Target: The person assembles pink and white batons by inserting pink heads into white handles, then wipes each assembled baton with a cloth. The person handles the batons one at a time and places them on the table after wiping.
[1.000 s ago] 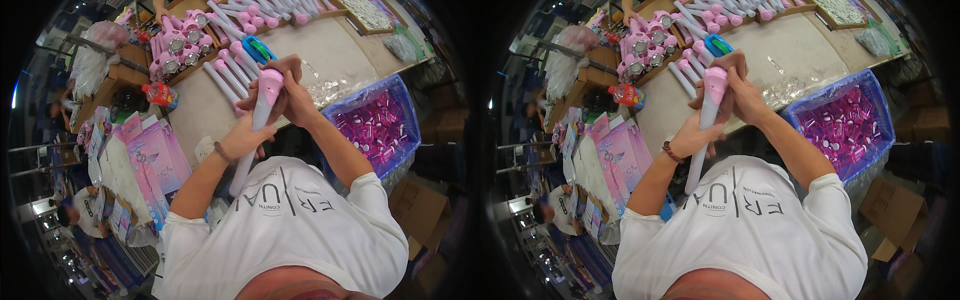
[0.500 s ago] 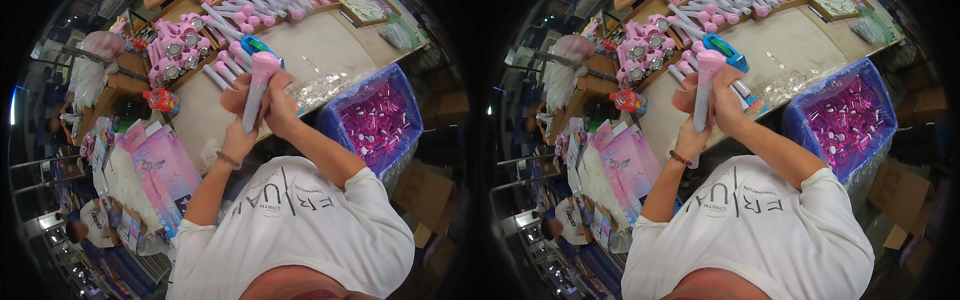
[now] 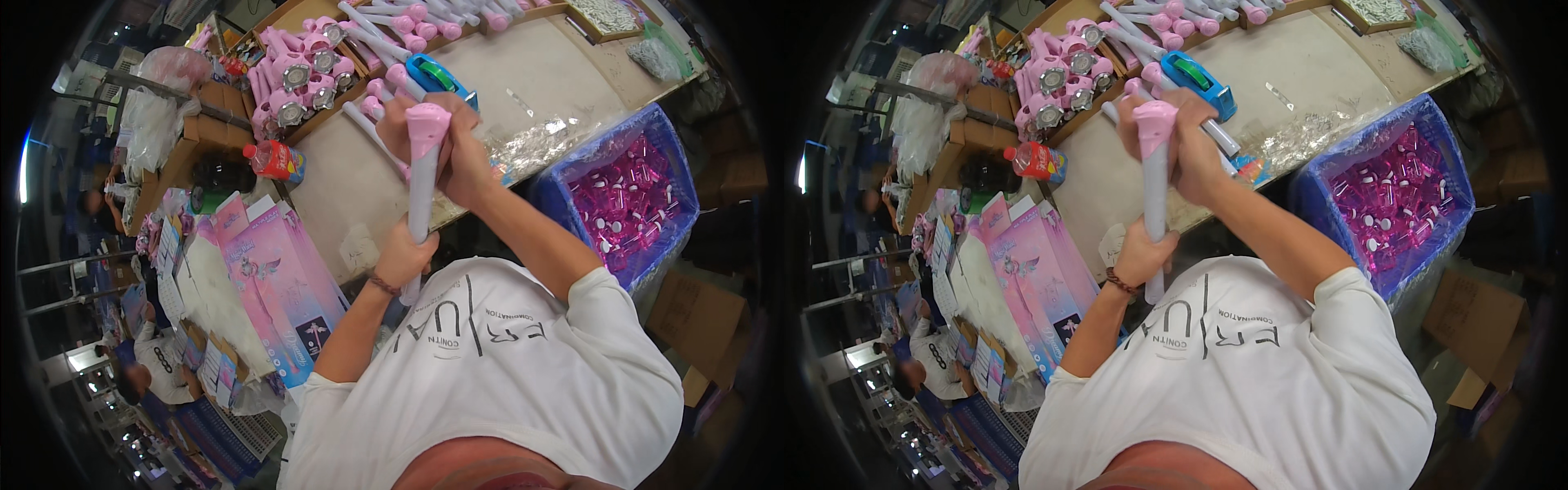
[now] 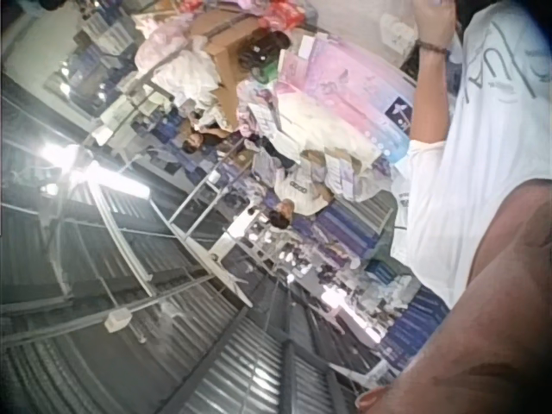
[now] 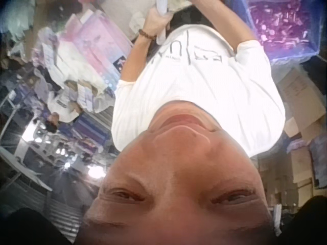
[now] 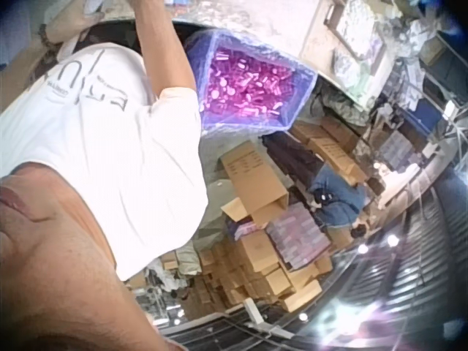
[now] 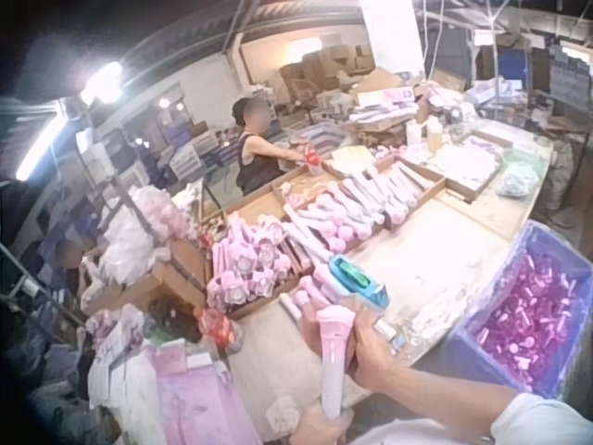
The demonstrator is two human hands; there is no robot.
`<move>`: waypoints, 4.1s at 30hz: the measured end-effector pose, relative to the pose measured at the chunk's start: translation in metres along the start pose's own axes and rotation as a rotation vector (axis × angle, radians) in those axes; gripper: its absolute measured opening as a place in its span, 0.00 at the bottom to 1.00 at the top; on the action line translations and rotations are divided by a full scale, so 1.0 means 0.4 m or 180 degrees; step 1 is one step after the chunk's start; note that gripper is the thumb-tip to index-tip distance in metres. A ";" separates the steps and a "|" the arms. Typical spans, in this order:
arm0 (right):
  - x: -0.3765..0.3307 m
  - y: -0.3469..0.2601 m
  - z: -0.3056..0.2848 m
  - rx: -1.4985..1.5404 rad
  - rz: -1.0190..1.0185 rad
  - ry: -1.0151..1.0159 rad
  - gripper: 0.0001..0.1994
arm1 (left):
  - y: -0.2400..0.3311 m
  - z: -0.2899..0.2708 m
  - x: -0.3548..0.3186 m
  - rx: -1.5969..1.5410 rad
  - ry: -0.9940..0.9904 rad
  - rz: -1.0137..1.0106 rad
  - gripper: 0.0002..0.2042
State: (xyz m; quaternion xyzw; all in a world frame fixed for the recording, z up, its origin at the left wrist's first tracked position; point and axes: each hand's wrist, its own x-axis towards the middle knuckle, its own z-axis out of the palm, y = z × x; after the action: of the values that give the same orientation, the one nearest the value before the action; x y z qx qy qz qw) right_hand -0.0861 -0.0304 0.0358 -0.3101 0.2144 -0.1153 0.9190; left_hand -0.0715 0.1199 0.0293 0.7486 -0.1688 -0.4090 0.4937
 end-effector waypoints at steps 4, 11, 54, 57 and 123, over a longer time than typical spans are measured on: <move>-0.005 0.025 0.025 -0.0150 -0.0402 0.0342 0.32 | 0.012 -0.044 -0.017 -0.0919 -0.0683 -0.0304 0.06; -0.017 -0.016 0.045 -0.0279 -0.0114 -0.0625 0.37 | -0.007 -0.040 0.035 0.1275 0.0901 0.1060 0.13; -0.040 0.060 -0.127 -0.0137 0.0822 -0.1836 0.20 | 0.041 -0.034 -0.027 -0.1642 -0.0822 -0.0181 0.14; 0.000 0.020 -0.114 0.0763 0.0662 -0.1047 0.18 | 0.017 -0.003 -0.027 -0.0933 -0.0340 0.0266 0.16; 0.514 -0.452 -0.484 -0.4020 -0.2393 0.0121 0.15 | -0.165 0.016 0.351 0.0038 0.1288 0.0054 0.14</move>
State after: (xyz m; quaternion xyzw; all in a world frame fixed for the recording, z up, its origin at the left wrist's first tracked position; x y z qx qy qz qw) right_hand -0.0092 -0.3435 -0.0572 -0.8309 0.1351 -0.2826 0.4598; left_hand -0.0011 0.0540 -0.0925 0.8171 -0.0749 -0.2450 0.5165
